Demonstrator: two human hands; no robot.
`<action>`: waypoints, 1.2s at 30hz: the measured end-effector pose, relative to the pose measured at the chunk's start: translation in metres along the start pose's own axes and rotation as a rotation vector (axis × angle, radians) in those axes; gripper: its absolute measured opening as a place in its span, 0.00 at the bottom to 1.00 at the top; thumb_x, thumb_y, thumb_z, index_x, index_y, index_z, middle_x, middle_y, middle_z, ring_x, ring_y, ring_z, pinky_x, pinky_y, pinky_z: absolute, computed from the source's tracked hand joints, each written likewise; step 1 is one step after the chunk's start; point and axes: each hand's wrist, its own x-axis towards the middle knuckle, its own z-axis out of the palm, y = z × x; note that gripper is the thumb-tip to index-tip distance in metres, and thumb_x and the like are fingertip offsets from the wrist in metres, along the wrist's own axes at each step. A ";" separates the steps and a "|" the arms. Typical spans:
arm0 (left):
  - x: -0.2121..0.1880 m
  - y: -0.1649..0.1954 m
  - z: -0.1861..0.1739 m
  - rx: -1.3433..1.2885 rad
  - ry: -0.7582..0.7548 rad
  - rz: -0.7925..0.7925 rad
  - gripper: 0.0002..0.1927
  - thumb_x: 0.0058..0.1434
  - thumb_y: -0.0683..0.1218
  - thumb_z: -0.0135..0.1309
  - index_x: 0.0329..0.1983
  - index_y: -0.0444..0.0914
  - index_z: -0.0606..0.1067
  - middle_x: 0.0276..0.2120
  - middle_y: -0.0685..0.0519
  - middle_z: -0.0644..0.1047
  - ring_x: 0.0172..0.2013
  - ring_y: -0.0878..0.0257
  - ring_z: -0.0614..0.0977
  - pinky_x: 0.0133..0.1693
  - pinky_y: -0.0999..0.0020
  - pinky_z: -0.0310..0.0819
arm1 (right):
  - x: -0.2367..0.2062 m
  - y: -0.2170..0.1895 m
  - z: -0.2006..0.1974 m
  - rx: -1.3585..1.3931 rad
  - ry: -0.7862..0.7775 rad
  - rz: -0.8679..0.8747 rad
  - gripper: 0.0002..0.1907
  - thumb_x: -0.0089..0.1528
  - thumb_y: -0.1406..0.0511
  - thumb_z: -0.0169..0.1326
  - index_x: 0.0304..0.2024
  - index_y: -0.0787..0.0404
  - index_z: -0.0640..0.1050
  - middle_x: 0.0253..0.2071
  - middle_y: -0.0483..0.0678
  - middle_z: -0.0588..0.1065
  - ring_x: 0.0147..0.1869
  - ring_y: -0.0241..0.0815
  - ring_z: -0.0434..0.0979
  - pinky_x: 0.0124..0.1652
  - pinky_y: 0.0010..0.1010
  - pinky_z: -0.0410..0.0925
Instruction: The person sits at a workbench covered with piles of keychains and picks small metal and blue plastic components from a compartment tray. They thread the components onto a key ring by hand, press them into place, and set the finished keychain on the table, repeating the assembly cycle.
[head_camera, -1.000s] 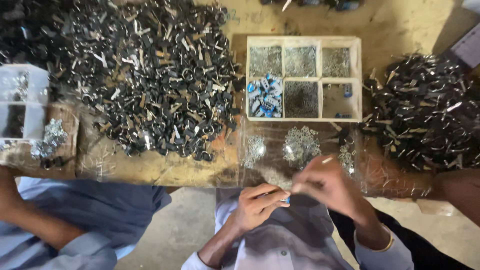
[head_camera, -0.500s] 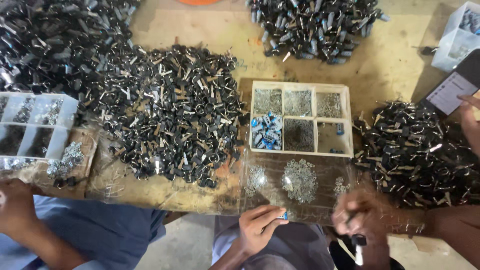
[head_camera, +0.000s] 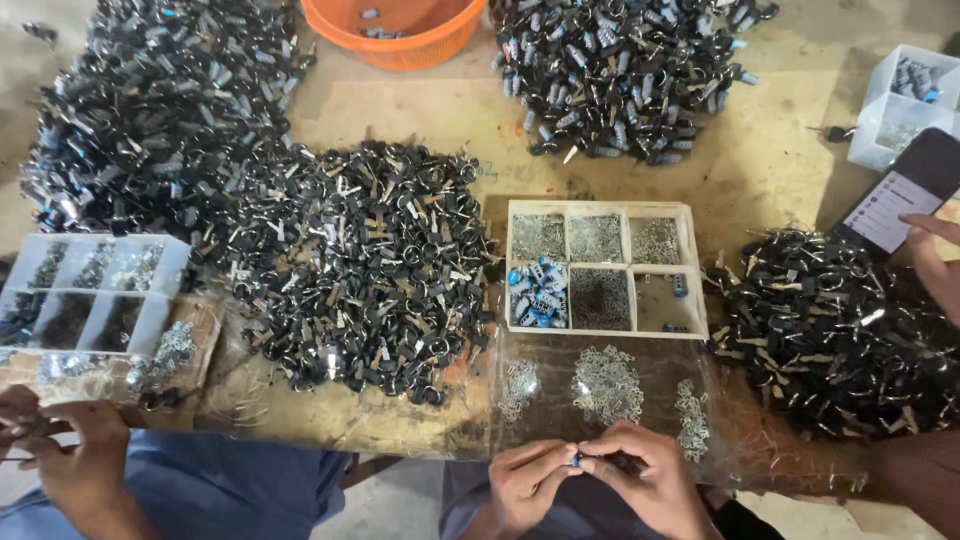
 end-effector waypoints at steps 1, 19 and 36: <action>-0.001 -0.003 0.001 -0.021 0.005 0.042 0.15 0.55 0.32 0.66 0.46 0.31 0.81 0.40 0.41 0.84 0.38 0.51 0.89 0.40 0.66 0.87 | 0.003 -0.005 -0.001 0.022 -0.039 -0.079 0.11 0.54 0.74 0.67 0.40 0.63 0.86 0.33 0.46 0.82 0.33 0.32 0.80 0.30 0.24 0.68; 0.007 -0.009 -0.006 -0.122 -0.225 0.047 0.24 0.60 0.48 0.71 0.52 0.27 0.80 0.33 0.40 0.84 0.37 0.51 0.90 0.41 0.61 0.87 | 0.038 0.004 -0.144 -0.372 0.758 -0.466 0.05 0.76 0.73 0.56 0.51 0.59 0.78 0.49 0.51 0.79 0.51 0.45 0.82 0.49 0.33 0.76; 0.169 0.010 -0.010 0.511 -0.570 0.098 0.15 0.71 0.52 0.52 0.54 0.40 0.79 0.41 0.47 0.83 0.24 0.60 0.83 0.19 0.67 0.75 | 0.002 0.032 -0.152 -0.689 0.822 -0.004 0.10 0.68 0.62 0.61 0.49 0.59 0.82 0.45 0.50 0.79 0.46 0.42 0.78 0.45 0.33 0.70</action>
